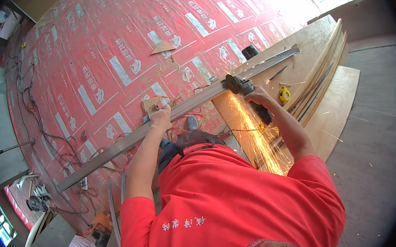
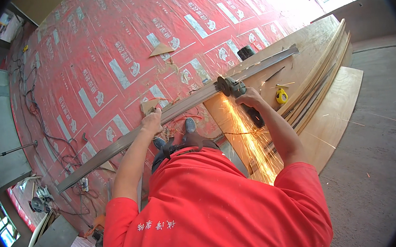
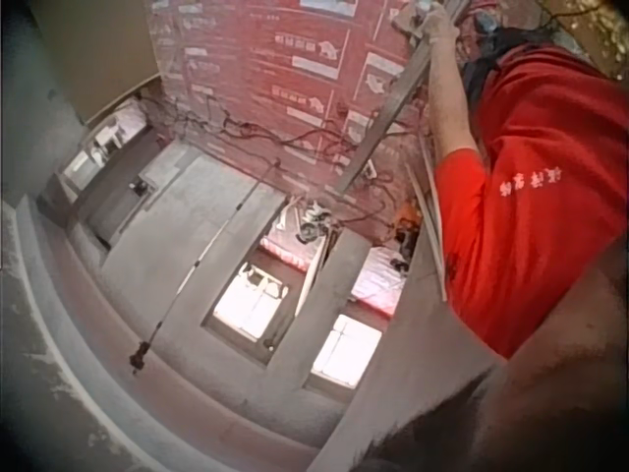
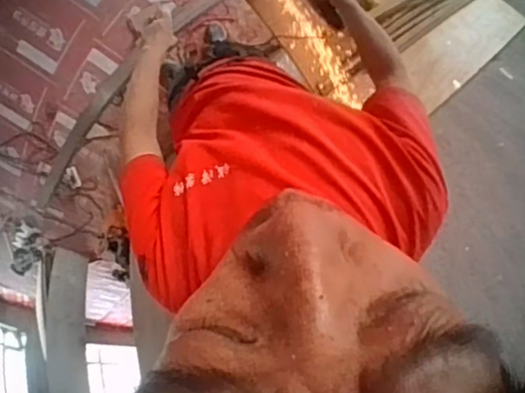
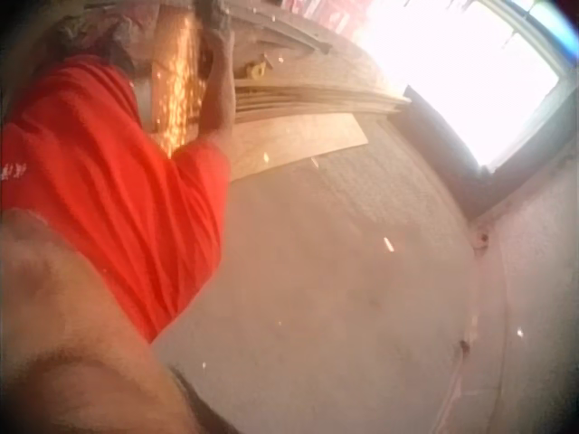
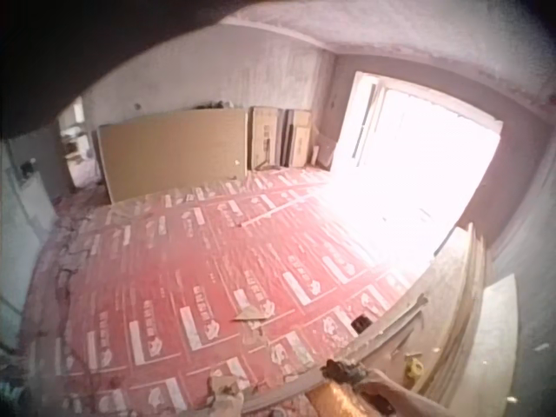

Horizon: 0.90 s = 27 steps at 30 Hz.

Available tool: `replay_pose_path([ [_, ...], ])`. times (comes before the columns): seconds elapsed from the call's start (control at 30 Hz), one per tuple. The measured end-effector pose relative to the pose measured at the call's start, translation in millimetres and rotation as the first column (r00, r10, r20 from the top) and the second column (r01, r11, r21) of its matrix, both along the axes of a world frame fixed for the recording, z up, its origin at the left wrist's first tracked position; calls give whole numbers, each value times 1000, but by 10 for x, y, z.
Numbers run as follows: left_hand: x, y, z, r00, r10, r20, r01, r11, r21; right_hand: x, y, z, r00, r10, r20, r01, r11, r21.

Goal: Cutting metal profiles using an electric angle grinder on a makeshift workbench.

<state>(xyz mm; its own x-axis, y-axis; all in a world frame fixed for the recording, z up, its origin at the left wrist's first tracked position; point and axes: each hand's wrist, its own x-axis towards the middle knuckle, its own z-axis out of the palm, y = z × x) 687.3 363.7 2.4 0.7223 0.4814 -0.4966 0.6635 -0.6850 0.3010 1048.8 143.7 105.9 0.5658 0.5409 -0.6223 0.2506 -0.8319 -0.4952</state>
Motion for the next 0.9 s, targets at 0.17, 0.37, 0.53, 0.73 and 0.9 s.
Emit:
replay_pose_path([
  [0.17, 5, -2, 11, 1000, 3, 4, -3, 1000, 21, 17, 55, -17, 999, -4, 33, 6, 997, -79],
  [0.37, 10, -13, 20, 1000, 8, 6, -8, 1000, 3, 107, 34, -161, 1000, -5, 2, 5, 998, -60],
  [0.53, 1, -17, 32, 1000, 15, 19, -15, 1000, 4, 112, 33, -234, 998, 11, 63, -10, 1000, -21],
  [0.73, -7, -20, -85, 999, 16, 42, -17, 1000, 18, 151, 77, -265, 997, 80, 0, -78, 972, 222],
  [0.9, -3, -16, -86, 998, 11, 54, -12, 1000, 24, 224, 150, -221, 997, -39, -67, 34, 996, -84],
])
